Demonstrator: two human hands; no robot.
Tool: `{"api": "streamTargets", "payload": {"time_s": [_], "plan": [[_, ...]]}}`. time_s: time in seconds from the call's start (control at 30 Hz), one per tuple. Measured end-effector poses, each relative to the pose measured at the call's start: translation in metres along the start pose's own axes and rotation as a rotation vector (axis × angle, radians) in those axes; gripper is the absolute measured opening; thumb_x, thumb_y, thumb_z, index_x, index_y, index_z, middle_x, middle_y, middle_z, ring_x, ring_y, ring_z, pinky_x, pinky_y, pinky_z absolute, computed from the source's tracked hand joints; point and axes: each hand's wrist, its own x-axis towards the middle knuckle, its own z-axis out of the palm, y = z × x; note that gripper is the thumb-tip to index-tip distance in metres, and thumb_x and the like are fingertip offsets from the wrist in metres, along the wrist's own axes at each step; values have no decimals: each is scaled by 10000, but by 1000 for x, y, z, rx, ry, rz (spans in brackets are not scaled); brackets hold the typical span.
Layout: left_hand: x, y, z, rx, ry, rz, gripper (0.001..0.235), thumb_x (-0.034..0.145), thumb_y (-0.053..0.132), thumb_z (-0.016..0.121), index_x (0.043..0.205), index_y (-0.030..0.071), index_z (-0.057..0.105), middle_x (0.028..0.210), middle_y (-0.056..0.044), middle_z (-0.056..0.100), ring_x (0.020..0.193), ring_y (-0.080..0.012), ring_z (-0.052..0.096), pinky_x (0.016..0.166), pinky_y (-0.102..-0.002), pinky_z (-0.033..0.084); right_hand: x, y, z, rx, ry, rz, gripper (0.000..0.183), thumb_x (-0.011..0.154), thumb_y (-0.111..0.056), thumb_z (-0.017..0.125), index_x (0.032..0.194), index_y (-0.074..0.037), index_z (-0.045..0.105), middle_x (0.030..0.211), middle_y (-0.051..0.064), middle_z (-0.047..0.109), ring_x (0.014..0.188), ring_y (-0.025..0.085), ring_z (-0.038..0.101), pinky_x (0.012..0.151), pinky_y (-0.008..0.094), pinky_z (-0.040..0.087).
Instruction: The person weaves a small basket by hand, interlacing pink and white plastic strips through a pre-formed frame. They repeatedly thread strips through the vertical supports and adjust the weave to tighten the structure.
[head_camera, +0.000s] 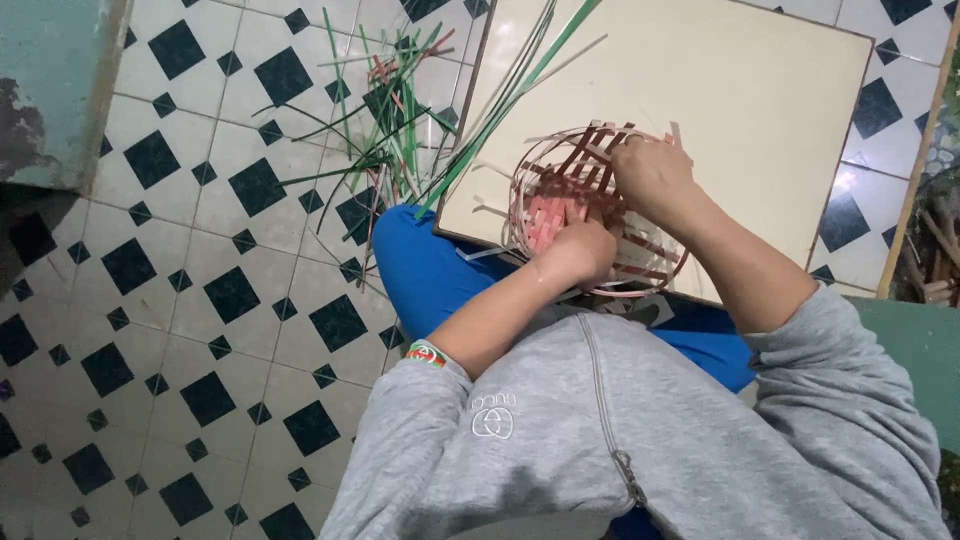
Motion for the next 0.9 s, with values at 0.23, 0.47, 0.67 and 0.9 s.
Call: {"api": "streamTargets", "payload": {"time_s": [0.23,0.47,0.67,0.9], "plan": [[-30,3,-28,-23,0,-10,565,891,423,549,1209,-39,623,1325,-289,552,1363,-459,380,1123,-739,-22,7,6,-6,348,-318,181,205,791,-75,610,963,-29,713,853,208,704,942,460,695,1039,637,331],[-13,2,-8,-79,83,-88,696,828,517,646,1292,0,603,1501,-360,240,1365,-626,182,1094,-699,250,-5,22,50,677,-305,355,440,860,-66,506,1297,-101,544,1028,282,665,1041,496,619,897,579,468],[9,-3,8,-221,96,-125,725,809,447,717,1364,14,542,1553,-327,89,1344,-687,108,956,-712,402,-17,12,23,761,-159,386,562,839,-68,625,1387,-11,513,1225,299,610,1108,493,578,931,576,452],[-3,-3,3,-239,130,-100,726,817,401,726,1384,4,506,1553,-331,117,1340,-691,108,934,-707,427,-32,6,-7,880,-46,374,584,848,12,636,1402,89,471,1342,336,515,1188,524,503,984,582,429]]}}
